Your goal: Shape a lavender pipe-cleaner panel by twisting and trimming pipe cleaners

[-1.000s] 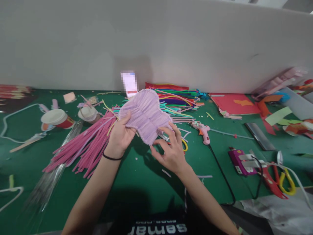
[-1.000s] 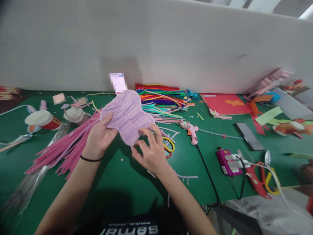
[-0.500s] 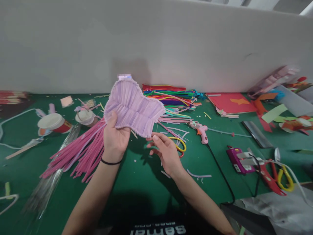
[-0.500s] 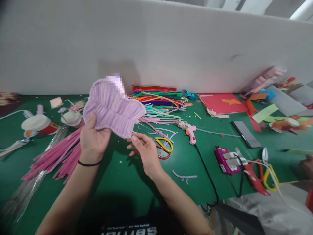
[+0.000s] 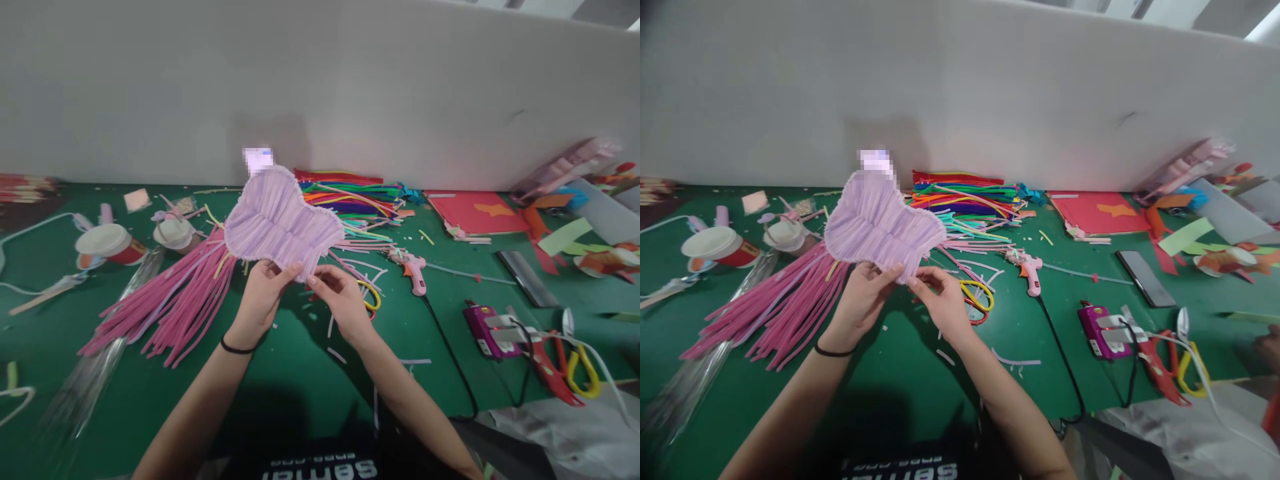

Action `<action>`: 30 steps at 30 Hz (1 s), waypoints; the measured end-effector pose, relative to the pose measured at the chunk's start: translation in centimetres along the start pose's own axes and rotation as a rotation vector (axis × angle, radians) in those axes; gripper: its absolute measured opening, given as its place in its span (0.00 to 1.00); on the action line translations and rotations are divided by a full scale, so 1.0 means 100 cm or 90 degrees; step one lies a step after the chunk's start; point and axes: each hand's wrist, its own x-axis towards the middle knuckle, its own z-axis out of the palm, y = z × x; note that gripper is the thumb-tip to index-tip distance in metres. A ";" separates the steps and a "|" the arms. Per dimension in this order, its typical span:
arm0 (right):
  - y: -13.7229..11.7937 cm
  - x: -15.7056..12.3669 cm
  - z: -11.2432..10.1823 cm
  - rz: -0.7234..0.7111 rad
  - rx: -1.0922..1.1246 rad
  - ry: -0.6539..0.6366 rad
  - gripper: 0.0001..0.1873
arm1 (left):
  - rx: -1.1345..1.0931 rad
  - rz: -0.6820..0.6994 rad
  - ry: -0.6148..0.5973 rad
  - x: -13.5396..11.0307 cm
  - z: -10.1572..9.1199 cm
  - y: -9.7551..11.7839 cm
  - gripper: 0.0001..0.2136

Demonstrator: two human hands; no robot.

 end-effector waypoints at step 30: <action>0.003 0.002 -0.006 0.063 -0.003 -0.024 0.11 | 0.038 0.026 0.060 -0.008 -0.002 -0.002 0.10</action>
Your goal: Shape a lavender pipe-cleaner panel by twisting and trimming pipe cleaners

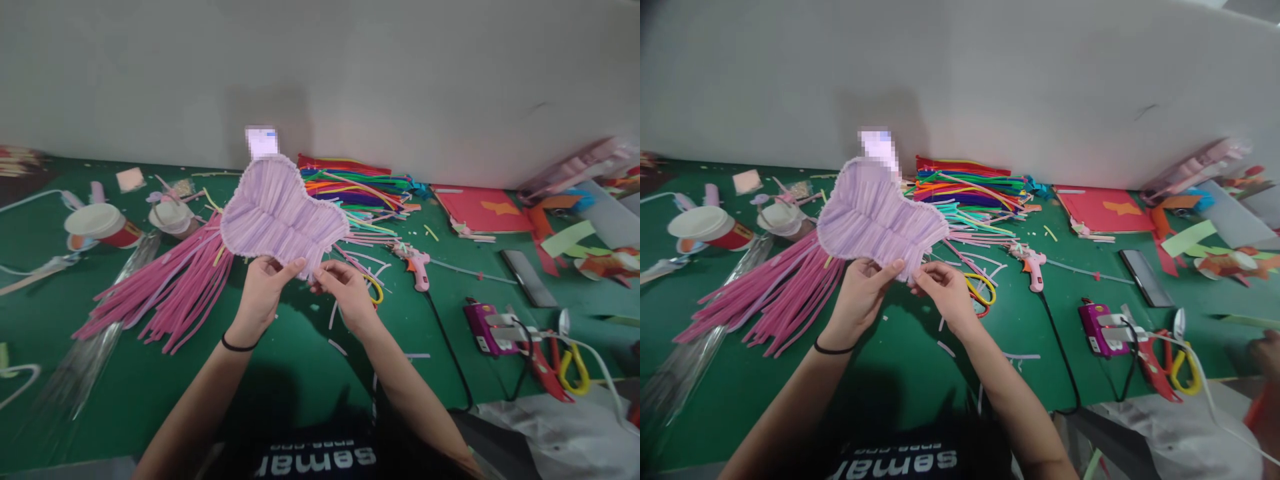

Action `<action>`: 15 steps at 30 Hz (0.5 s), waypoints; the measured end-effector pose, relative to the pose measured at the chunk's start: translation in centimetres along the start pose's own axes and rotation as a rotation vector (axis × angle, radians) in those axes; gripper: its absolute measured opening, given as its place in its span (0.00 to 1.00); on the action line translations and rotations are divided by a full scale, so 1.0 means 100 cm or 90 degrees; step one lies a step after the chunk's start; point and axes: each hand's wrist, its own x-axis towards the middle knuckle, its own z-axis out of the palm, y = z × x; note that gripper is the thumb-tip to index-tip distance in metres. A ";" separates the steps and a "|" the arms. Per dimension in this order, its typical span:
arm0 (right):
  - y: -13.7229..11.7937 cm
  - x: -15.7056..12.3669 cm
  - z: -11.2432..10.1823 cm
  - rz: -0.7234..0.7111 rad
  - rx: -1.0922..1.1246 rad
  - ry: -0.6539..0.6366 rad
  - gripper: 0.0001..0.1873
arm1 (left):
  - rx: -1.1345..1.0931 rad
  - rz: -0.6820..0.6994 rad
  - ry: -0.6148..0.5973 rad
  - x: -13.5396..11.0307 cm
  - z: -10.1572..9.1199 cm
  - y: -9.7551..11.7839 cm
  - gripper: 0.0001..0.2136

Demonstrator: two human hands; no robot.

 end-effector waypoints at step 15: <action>0.000 -0.002 -0.002 0.000 -0.069 -0.006 0.10 | -0.011 0.014 0.014 -0.001 0.000 -0.001 0.12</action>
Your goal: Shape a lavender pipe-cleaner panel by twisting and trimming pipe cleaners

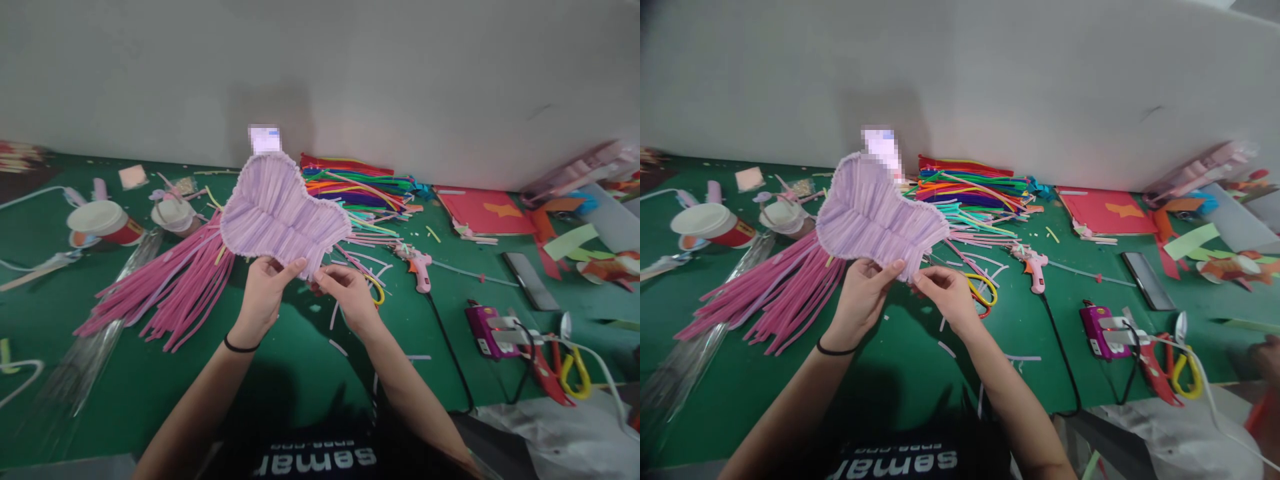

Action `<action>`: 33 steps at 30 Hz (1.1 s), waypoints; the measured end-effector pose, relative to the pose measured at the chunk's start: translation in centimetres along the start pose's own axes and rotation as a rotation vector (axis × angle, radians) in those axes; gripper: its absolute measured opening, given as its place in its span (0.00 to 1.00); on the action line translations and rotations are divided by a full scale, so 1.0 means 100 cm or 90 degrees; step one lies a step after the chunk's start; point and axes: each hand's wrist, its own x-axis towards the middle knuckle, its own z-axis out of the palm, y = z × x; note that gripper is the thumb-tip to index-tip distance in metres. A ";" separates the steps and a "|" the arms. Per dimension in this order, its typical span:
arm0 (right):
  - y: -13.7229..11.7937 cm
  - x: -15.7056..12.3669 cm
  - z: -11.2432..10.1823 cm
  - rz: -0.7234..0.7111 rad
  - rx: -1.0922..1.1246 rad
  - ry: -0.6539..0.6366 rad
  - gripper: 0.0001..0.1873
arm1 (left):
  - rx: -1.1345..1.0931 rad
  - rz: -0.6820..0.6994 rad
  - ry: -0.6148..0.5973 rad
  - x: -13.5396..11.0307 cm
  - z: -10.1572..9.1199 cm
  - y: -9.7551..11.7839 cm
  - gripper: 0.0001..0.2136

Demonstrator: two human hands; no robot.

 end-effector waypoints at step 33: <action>0.007 -0.005 -0.004 -0.032 -0.091 0.030 0.10 | -0.165 0.045 0.049 0.011 -0.007 -0.003 0.22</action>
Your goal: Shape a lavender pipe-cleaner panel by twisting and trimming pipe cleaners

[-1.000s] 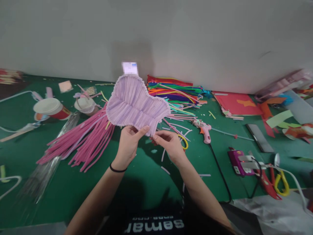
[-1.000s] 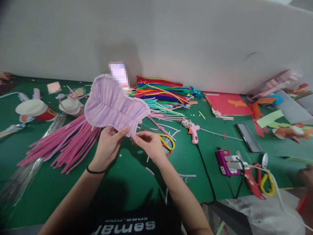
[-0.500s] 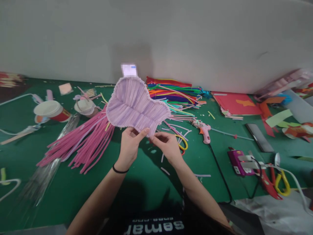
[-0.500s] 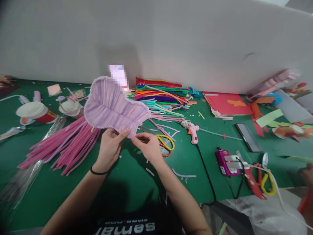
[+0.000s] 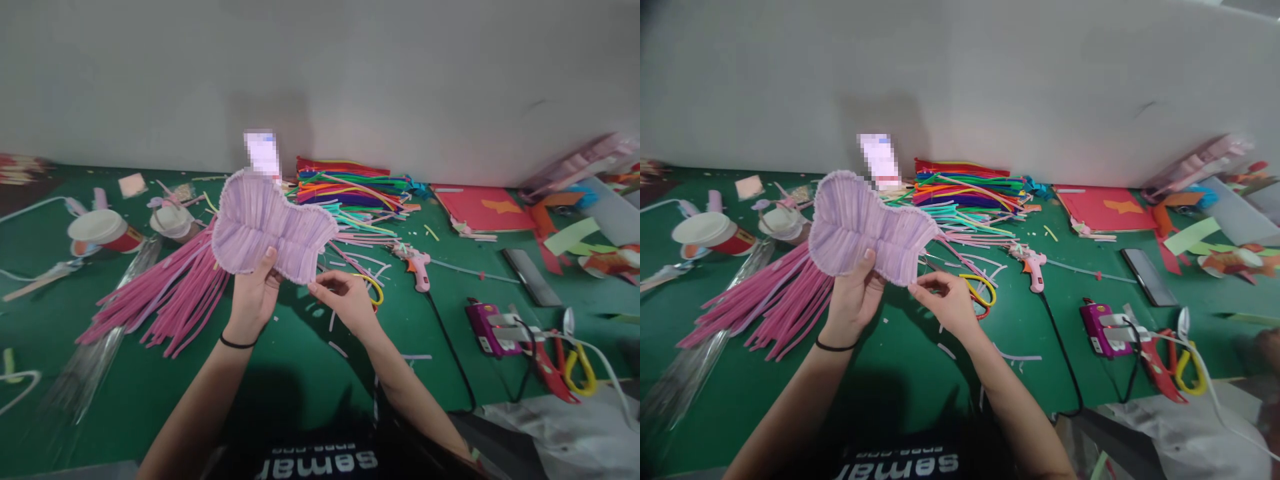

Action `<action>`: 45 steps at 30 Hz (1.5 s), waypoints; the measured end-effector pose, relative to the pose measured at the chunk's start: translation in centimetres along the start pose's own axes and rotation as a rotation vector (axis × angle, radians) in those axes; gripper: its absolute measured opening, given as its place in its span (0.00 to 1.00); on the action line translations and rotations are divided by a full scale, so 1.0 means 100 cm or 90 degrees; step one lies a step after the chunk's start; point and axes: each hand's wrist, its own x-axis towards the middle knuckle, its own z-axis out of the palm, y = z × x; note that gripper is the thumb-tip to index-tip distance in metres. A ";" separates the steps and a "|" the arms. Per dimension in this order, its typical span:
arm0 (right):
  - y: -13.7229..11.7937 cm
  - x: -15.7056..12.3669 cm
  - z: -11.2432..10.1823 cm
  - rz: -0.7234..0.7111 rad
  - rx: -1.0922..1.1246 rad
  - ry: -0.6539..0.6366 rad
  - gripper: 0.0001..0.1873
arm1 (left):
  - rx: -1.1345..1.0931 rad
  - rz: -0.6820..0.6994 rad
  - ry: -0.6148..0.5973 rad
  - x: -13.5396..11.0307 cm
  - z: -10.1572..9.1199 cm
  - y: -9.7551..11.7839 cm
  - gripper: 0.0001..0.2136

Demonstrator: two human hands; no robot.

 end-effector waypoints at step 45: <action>-0.038 0.043 -0.016 -0.037 0.198 0.030 0.15 | 0.090 -0.172 -0.132 -0.050 -0.086 0.021 0.28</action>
